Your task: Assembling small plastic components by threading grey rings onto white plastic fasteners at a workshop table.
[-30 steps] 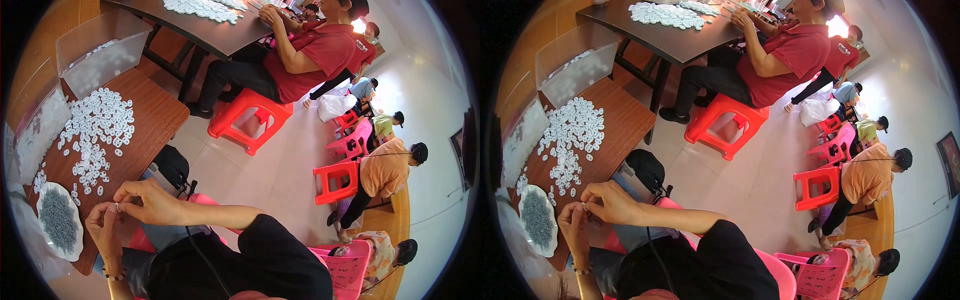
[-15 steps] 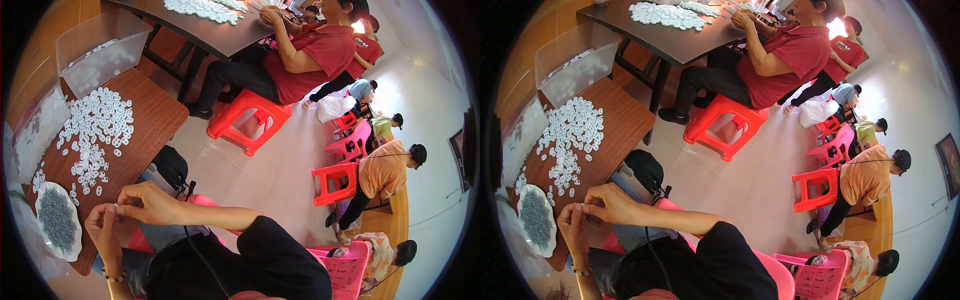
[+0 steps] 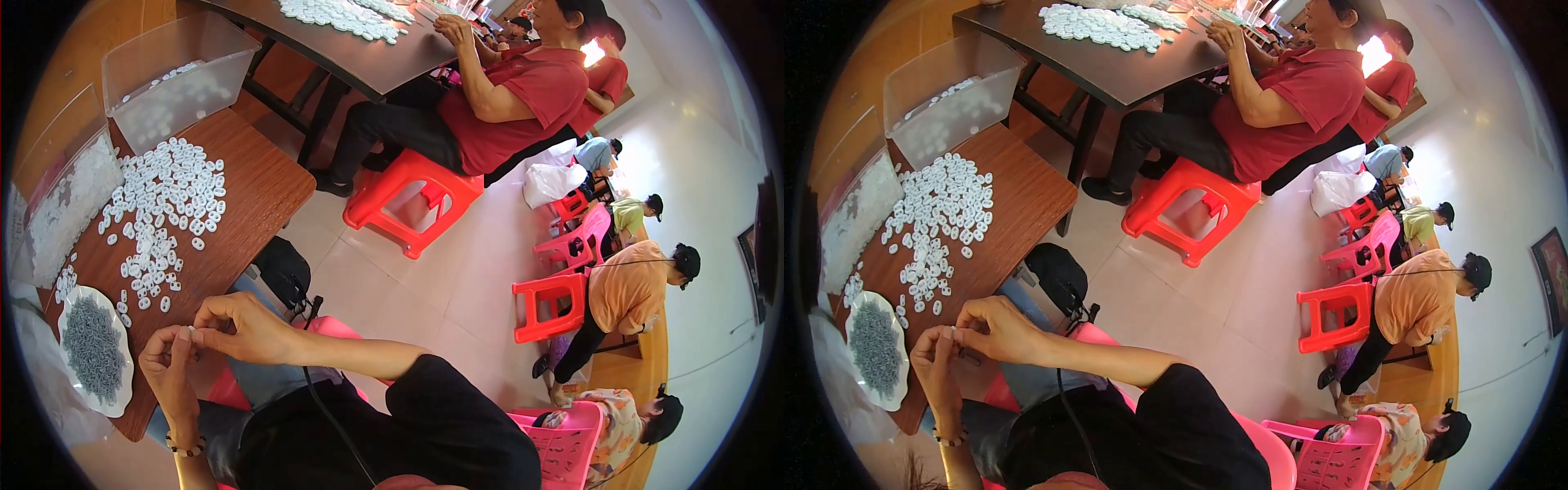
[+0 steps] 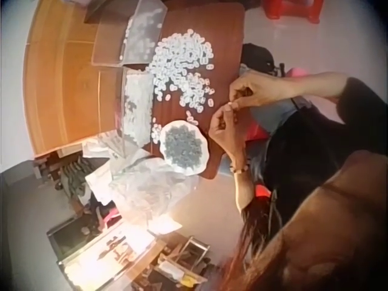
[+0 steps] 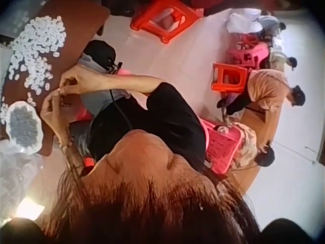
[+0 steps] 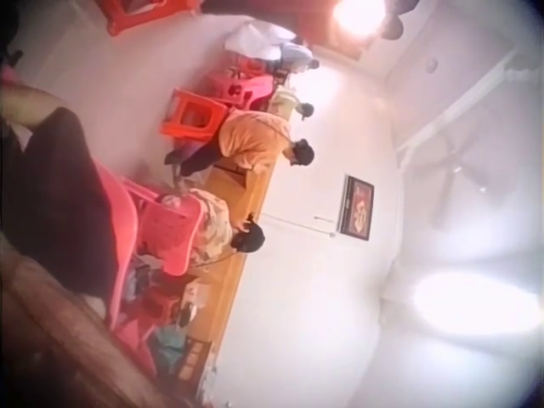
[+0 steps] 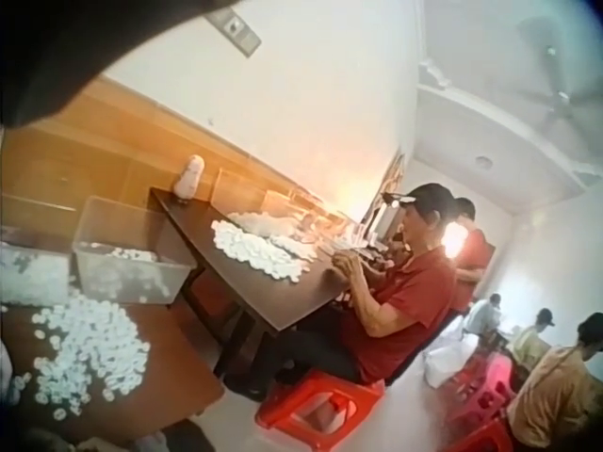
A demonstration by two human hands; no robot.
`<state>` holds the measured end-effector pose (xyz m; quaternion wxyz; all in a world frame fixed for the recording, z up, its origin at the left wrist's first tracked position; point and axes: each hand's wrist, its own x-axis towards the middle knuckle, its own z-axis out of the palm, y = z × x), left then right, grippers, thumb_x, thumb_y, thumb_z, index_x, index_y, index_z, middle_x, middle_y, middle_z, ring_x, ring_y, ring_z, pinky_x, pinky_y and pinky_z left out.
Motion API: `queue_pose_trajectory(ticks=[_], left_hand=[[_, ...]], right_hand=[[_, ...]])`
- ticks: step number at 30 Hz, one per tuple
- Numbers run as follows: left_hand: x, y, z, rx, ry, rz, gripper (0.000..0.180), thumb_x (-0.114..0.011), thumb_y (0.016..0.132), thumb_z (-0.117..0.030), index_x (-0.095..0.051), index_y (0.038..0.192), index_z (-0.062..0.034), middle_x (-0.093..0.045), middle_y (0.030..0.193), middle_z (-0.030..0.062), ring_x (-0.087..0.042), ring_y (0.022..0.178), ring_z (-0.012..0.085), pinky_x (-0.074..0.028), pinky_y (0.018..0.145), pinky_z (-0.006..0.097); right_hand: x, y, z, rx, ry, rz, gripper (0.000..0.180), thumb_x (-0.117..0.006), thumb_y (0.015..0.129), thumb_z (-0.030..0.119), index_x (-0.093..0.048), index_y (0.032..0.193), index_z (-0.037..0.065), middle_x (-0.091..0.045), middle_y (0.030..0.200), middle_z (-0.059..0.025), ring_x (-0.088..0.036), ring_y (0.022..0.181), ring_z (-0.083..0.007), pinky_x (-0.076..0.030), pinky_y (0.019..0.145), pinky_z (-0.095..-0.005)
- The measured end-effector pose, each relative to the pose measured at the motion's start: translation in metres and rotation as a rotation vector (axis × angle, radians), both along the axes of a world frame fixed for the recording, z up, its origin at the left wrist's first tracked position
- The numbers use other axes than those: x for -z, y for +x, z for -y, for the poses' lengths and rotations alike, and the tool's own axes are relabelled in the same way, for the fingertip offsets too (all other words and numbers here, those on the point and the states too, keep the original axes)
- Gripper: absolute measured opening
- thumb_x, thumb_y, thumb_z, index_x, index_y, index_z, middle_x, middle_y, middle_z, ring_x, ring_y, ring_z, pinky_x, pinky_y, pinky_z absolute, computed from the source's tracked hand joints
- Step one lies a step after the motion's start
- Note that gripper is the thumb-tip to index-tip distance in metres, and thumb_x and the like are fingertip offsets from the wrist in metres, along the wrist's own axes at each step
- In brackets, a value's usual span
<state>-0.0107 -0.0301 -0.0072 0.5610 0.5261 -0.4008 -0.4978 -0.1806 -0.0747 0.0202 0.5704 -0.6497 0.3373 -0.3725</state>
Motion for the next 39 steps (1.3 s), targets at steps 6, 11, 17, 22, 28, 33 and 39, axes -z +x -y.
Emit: queue_pose_trajectory(ticks=[6, 11, 17, 22, 28, 33, 39], left_hand=[[-0.007, 0.008, -0.011, -0.019, 0.032, 0.121, 0.018, -0.063, 0.091, -0.015, -0.067, 0.092, 0.0025, -0.066, 0.077, 0.0028, -0.056, 0.067, 0.006, -0.043, 0.062, 0.019], [-0.012, 0.0, -0.002, 0.062, 0.138, -0.104, 0.027, -0.059, 0.094, -0.024, -0.069, 0.101, 0.0005, -0.067, 0.086, 0.0022, -0.054, 0.071, 0.0039, -0.043, 0.061, 0.018], [-0.01, 0.007, -0.014, 0.04, 0.128, -0.231, 0.025, -0.055, 0.096, -0.019, -0.069, 0.1, 0.0022, -0.066, 0.086, 0.0023, -0.054, 0.073, 0.0036, -0.042, 0.066, 0.017], [-0.008, 0.014, -0.018, 0.013, 0.146, -0.233, 0.025, -0.056, 0.095, -0.019, -0.069, 0.1, 0.0021, -0.067, 0.085, 0.0027, -0.054, 0.073, 0.0037, -0.043, 0.066, 0.018], [-0.005, 0.011, -0.017, 0.026, 0.139, -0.218, 0.024, -0.061, 0.094, -0.02, -0.069, 0.1, 0.0011, -0.067, 0.085, 0.0036, -0.055, 0.073, 0.0043, -0.045, 0.068, 0.019], [0.003, 0.012, -0.018, 0.047, 0.168, -0.25, 0.022, -0.064, 0.093, -0.02, -0.069, 0.099, 0.0009, -0.069, 0.087, 0.0043, -0.058, 0.075, 0.0052, -0.048, 0.07, 0.02], [0.006, 0.013, -0.02, 0.035, 0.132, -0.277, 0.016, -0.07, 0.088, -0.014, -0.07, 0.095, 0.0006, -0.069, 0.087, 0.0035, -0.06, 0.077, 0.0053, -0.048, 0.07, 0.02]], right_hand=[[0.013, 0.01, -0.003, -0.051, 0.063, -0.005, 0.012, -0.065, 0.091, 0.011, -0.063, 0.09, -0.001, -0.066, 0.079, -0.0043, -0.06, 0.075, -0.006, -0.05, 0.064, -0.024], [0.008, -0.001, 0.001, 0.022, 0.161, 0.024, 0.014, -0.063, 0.092, 0.012, -0.067, 0.096, 0.0, -0.068, 0.084, -0.005, -0.065, 0.075, -0.0087, -0.05, 0.064, -0.0213], [0.013, 0.004, -0.002, -0.002, 0.338, 0.058, 0.01, -0.061, 0.092, 0.01, -0.065, 0.09, 0.002, -0.067, 0.082, -0.0037, -0.063, 0.075, -0.0087, -0.047, 0.065, -0.0205], [0.013, 0.009, 0.0, 0.062, 0.244, 0.021, 0.009, -0.06, 0.092, 0.006, -0.065, 0.089, -0.002, -0.069, 0.089, -0.0093, -0.061, 0.077, -0.0066, -0.047, 0.07, -0.0211], [0.014, 0.012, -0.002, 0.055, 0.276, 0.119, 0.01, -0.06, 0.092, 0.004, -0.063, 0.086, -0.002, -0.067, 0.108, -0.021, -0.062, 0.083, -0.0086, -0.049, 0.077, -0.0232], [0.017, 0.014, -0.005, 0.039, 0.282, 0.142, 0.009, -0.06, 0.092, 0.004, -0.063, 0.086, -0.002, -0.067, 0.106, -0.0208, -0.062, 0.085, -0.0096, -0.049, 0.078, -0.0239], [0.017, 0.016, -0.006, 0.022, 0.28, 0.145, 0.008, -0.061, 0.091, 0.003, -0.063, 0.086, -0.002, -0.068, 0.104, -0.0209, -0.063, 0.086, -0.0105, -0.049, 0.078, -0.0243]])
